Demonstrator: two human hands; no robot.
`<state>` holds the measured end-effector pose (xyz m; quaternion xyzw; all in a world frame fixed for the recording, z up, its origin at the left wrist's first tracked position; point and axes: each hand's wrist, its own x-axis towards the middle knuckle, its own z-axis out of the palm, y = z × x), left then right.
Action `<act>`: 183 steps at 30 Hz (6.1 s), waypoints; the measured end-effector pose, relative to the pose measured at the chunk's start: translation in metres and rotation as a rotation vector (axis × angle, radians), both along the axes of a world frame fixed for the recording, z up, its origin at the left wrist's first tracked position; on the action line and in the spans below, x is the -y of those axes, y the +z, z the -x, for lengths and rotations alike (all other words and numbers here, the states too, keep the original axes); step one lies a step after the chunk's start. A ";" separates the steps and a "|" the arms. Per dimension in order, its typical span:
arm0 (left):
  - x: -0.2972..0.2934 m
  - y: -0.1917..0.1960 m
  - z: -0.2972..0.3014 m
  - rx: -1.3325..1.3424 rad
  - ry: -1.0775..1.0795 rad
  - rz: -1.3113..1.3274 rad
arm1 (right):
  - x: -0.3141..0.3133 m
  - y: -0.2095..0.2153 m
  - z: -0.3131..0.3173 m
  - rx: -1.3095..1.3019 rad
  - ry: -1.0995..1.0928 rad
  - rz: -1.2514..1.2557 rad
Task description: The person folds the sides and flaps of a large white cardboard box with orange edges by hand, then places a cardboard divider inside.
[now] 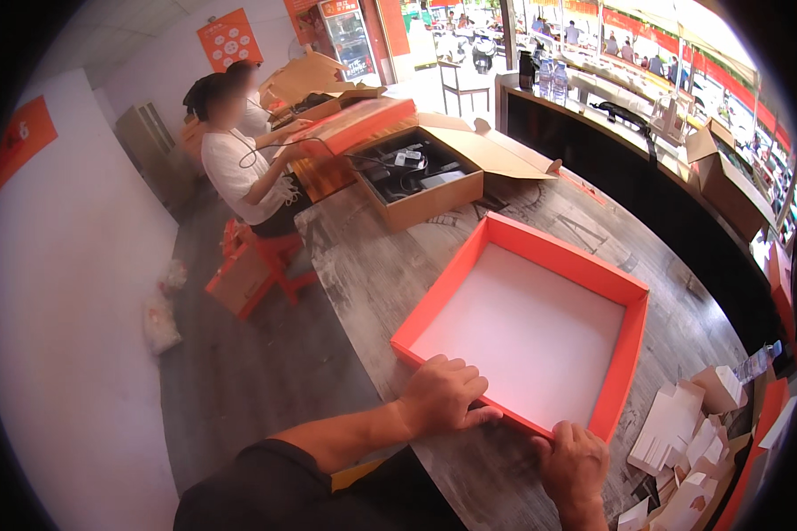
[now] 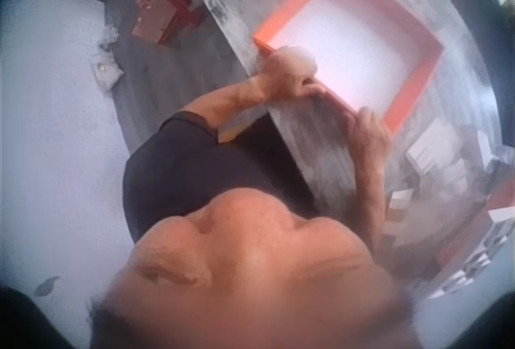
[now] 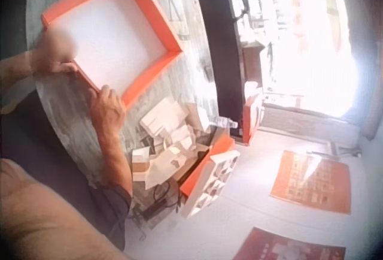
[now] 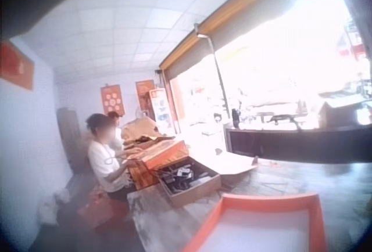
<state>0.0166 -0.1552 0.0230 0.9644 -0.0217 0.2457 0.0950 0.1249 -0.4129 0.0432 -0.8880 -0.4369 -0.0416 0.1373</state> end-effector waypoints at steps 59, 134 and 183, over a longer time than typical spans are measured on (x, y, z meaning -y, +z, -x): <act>0.007 0.015 0.007 -0.064 0.031 0.014 | -0.006 0.001 0.007 0.054 0.210 -0.229; -0.045 0.013 0.013 0.102 -0.001 0.017 | 0.014 0.034 -0.004 -0.084 0.250 -0.023; -0.071 0.021 0.026 -0.097 -0.326 0.097 | 0.024 0.018 -0.047 -0.006 0.384 -0.096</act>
